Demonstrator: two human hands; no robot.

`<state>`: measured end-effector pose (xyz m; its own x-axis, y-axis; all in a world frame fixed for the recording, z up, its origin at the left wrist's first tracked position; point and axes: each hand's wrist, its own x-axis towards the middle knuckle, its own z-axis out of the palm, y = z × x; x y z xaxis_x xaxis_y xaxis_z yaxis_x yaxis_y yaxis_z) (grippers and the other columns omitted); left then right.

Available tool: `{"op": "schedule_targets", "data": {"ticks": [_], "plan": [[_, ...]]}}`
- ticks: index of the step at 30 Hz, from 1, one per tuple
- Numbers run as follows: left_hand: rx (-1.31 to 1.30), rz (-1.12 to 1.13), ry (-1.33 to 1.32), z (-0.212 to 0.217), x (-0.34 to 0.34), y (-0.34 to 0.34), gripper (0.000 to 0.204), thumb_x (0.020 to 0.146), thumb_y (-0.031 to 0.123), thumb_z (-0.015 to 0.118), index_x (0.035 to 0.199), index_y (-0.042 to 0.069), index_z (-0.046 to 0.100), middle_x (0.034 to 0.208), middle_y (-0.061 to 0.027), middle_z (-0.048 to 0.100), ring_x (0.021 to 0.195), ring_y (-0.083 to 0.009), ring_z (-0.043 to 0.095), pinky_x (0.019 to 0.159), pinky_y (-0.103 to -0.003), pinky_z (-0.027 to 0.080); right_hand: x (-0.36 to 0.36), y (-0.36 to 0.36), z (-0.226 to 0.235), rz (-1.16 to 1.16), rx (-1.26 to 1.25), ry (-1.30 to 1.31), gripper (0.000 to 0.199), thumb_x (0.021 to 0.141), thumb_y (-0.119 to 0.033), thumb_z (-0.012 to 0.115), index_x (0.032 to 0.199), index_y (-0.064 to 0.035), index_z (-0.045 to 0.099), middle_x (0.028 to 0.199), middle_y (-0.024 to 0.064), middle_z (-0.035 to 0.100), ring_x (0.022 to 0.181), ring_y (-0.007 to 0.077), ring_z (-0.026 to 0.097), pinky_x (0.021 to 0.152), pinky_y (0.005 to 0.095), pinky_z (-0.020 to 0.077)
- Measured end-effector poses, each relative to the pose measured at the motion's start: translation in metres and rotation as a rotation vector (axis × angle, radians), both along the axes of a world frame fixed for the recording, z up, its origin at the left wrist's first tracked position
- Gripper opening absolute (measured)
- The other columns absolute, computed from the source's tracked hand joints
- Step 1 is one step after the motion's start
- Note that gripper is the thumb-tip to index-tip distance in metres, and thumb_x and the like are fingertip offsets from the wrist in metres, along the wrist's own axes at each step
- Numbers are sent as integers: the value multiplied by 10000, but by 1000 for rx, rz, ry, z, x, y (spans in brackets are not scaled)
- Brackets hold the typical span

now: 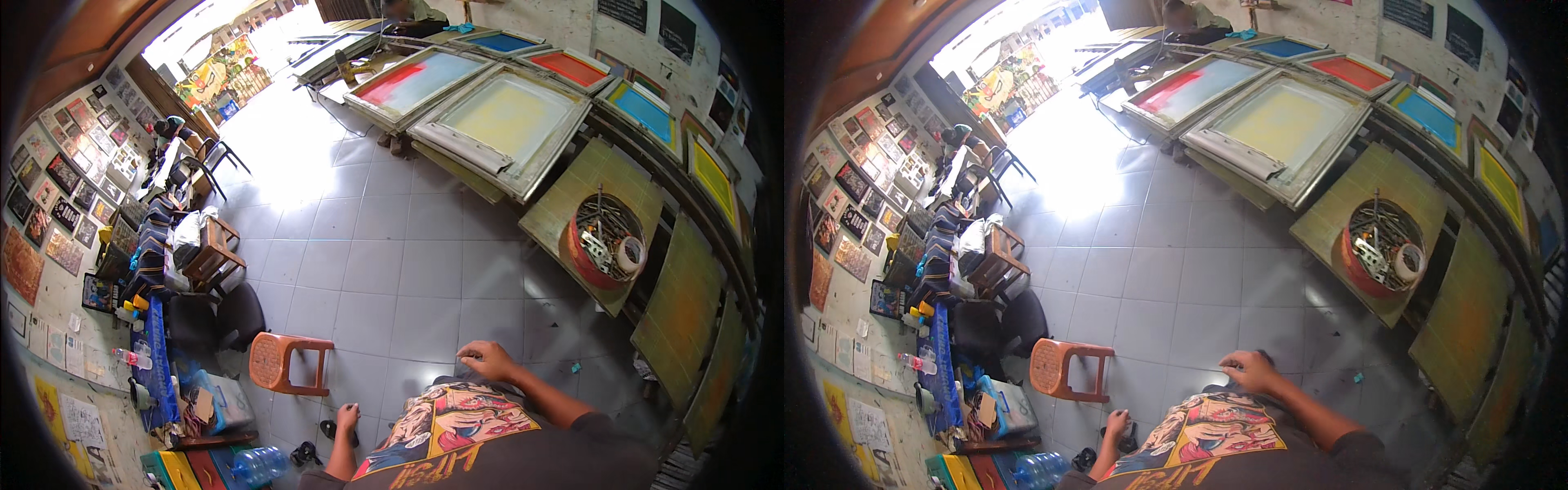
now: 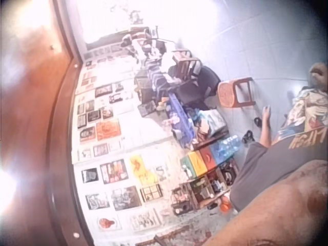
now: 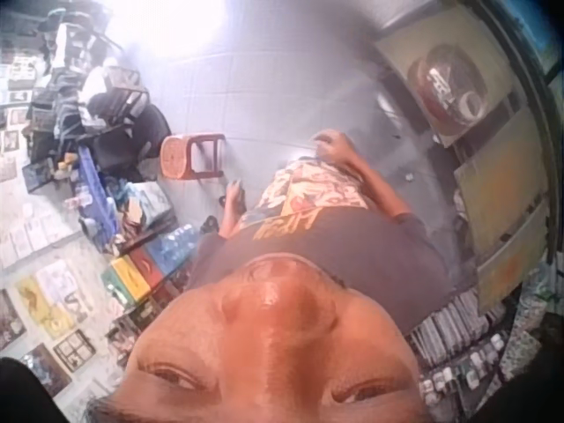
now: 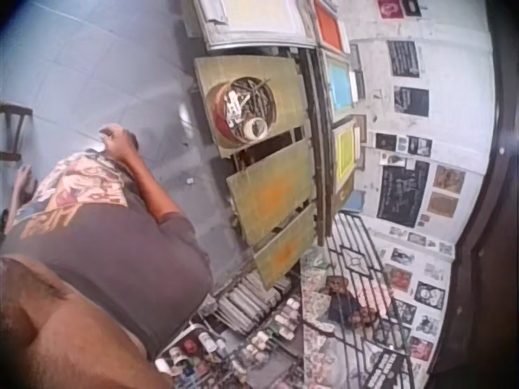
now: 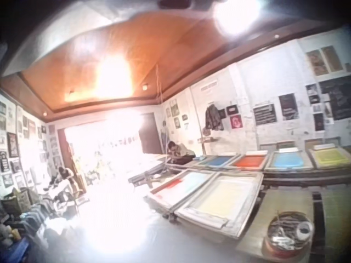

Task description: The person places a window frame on a workbench and uses a wrench to tighten a metal latch mechanism on the frame. They then pick up a second window frame with a red tint, place it on the bench, and repeat the tightening process on its latch.

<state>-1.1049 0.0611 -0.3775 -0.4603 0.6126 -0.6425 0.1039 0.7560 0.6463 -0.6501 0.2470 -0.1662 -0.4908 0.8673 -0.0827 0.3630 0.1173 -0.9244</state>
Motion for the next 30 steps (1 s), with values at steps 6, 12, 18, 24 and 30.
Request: {"op": "schedule_targets", "data": {"ticks": [6, 12, 18, 24, 30], "plan": [[39, -189, -128, 19, 12, 187, 349, 933, 297, 583, 1145, 20, 581, 983, -95, 661, 837, -177, 632, 693, -311, 492, -38, 108, 0, -112, -80, 63, 236, 863, -172, 631, 1039, -17, 667, 947, 121, 700, 855, 207, 678, 774, 310, 522], [166, -276, -98, 45, -23, 352, 371, 913, 281, 612, 1132, -18, 601, 969, -114, 673, 843, -186, 649, 665, -290, 487, -100, 264, 6, -192, -266, 180, 255, 879, -179, 622, 1064, -7, 654, 893, 89, 690, 838, 166, 661, 765, 301, 514], [113, -161, 12, 34, -110, 441, 333, 902, 251, 626, 1084, -28, 629, 848, -97, 658, 713, -151, 614, 611, -282, 485, -155, 418, 46, -178, -116, 270, 265, 904, -134, 608, 1117, 24, 609, 965, 87, 664, 904, 129, 615, 821, 278, 489], [-172, -359, -60, -9, -160, 494, 319, 895, 277, 635, 1047, -4, 631, 830, -79, 647, 633, -151, 589, 531, -284, 464, -177, 530, 40, -342, -35, 339, 340, 877, -184, 641, 1161, -8, 577, 1006, 111, 646, 894, 174, 617, 813, 312, 501], [66, -437, 61, -10, -216, 691, 322, 888, 260, 644, 1031, -28, 639, 807, -86, 642, 677, -139, 617, 535, -268, 454, -205, 617, 27, -628, 22, 395, 431, 855, -185, 684, 1223, -22, 529, 1130, 129, 591, 959, 176, 592, 823, 312, 493]]}}
